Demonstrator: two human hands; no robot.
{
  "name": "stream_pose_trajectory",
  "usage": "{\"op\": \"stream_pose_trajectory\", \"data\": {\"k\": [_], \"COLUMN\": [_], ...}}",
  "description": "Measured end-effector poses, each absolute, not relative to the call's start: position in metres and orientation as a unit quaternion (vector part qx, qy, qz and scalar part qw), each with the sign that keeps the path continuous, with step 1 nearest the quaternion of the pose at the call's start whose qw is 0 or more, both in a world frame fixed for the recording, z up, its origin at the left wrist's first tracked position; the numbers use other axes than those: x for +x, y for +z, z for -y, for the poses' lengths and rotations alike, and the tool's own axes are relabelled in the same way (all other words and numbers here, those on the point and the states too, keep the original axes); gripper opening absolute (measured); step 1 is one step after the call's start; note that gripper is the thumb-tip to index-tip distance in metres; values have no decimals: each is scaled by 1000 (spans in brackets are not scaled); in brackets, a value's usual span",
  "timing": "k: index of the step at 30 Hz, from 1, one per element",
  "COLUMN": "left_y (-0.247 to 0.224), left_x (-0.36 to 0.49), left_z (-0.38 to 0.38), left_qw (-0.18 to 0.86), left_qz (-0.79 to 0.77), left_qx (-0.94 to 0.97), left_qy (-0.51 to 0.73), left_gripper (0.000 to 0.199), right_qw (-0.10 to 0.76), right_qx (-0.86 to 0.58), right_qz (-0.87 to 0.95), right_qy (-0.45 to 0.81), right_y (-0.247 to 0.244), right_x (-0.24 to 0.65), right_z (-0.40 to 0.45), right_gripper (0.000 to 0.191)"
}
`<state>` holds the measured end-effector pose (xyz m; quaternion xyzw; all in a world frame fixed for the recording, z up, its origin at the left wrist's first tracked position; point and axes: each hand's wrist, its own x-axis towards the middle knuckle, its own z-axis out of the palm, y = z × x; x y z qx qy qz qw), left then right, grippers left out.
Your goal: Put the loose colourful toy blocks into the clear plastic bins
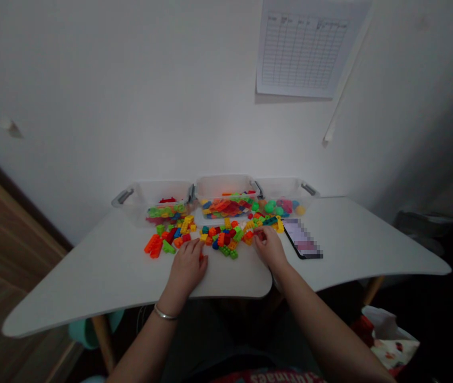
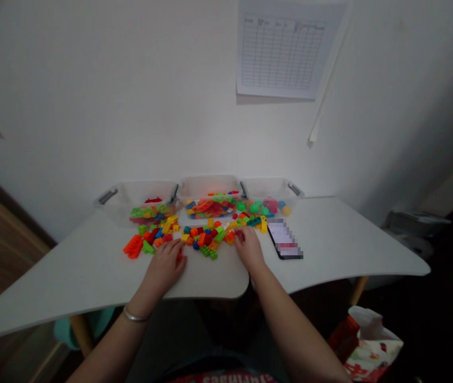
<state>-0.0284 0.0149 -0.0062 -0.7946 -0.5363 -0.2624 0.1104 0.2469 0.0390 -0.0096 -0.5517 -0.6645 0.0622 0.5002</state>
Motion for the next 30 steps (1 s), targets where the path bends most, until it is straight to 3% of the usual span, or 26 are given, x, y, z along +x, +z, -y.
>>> {"op": "stream_pose_trajectory", "data": {"k": [13, 17, 24, 30], "left_y": [-7, -7, -9, -8], "left_x": [-29, -29, -29, -29], "left_z": [-16, -16, -16, -16], "left_qw": [101, 107, 111, 109], "left_qz": [535, 536, 536, 543], "left_qx": [-795, -795, -795, -792], "left_qy": [-267, -262, -262, -256], "left_gripper": [39, 40, 40, 40], "right_qw": [439, 419, 249, 241], "right_qx": [-452, -551, -677, -703], "right_qz": [776, 716, 686, 665], "right_qy": [-20, -84, -95, -67], "right_y": [-12, -7, -12, -23], "right_x": [209, 224, 256, 261], "right_z": [-65, -55, -47, -47], "right_gripper": [20, 29, 33, 34]}}
